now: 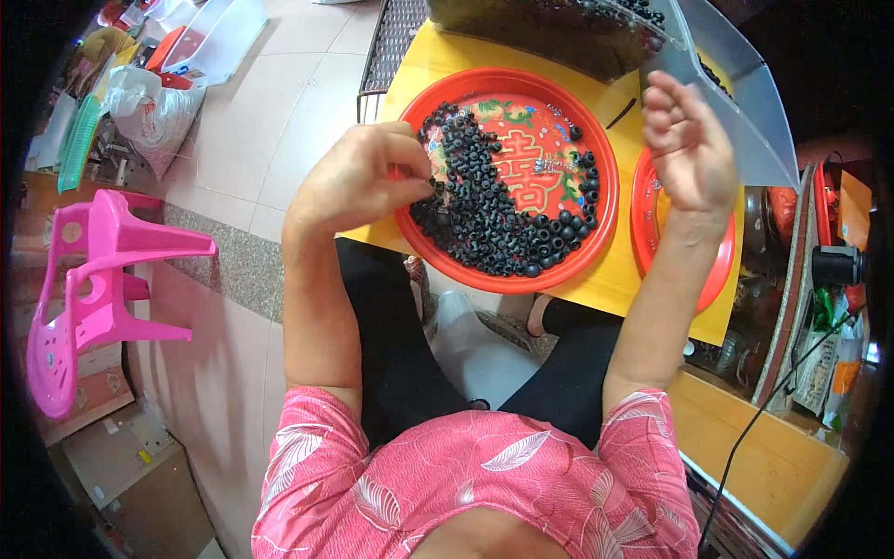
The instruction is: The person assembles small parts by picking black pieces and metal pins from trays and inserting the pins into the black pieces by hand.
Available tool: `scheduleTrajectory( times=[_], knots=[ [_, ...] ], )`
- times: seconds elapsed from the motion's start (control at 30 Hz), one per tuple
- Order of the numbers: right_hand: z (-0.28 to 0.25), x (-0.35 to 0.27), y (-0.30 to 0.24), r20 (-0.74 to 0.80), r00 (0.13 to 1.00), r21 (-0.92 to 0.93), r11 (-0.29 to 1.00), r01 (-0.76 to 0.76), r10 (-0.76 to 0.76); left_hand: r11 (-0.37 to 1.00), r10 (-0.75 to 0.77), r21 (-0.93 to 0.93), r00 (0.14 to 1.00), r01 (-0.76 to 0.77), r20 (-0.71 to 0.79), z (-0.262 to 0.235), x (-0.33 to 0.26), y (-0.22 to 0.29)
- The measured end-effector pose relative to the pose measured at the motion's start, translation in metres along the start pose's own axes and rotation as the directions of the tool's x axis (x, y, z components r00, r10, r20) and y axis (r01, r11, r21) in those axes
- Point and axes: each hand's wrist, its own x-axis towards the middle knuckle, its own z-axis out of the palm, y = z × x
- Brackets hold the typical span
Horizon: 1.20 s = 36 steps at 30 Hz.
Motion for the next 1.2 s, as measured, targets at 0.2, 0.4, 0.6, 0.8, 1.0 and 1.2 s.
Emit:
scheduleTrajectory(
  times=[0.2, 0.4, 0.6, 0.8, 1.0, 1.2],
  knots=[
    [0.027, -0.013, 0.02, -0.08, 0.996, -0.414, 0.91, 0.0, -0.036, 0.955, 0.095, 0.264, 0.982, -0.137, 0.164, 0.02, 0.002, 0.017],
    [0.019, -0.009, 0.042, 0.06, 0.98, -0.981, 0.171, 0.093, -0.189, 0.922, 0.059, 0.367, 0.98, -0.126, 0.188, 0.035, 0.008, 0.013],
    [0.032, -0.009, 0.06, 0.193, 0.972, -0.979, -0.095, 0.181, -0.133, 0.985, 0.039, 0.161, 0.994, -0.055, 0.103, 0.026, 0.009, 0.006],
    [0.048, -0.003, 0.097, 0.438, 0.894, -0.899, -0.076, 0.432, -0.094, 0.999, 0.022, 0.046, 0.998, -0.024, 0.053, 0.023, 0.012, 0.008],
    [0.046, -0.002, 0.105, 0.484, 0.873, -0.868, -0.16, 0.47, -0.062, 0.98, -0.13, -0.156, 0.991, 0.124, -0.031, 0.026, 0.013, 0.007],
    [0.037, -0.005, 0.068, 0.384, 0.904, -0.922, -0.016, 0.388, -0.189, 0.976, -0.119, -0.182, 0.993, 0.119, 0.013, 0.03, 0.015, 0.007]
  ],
)
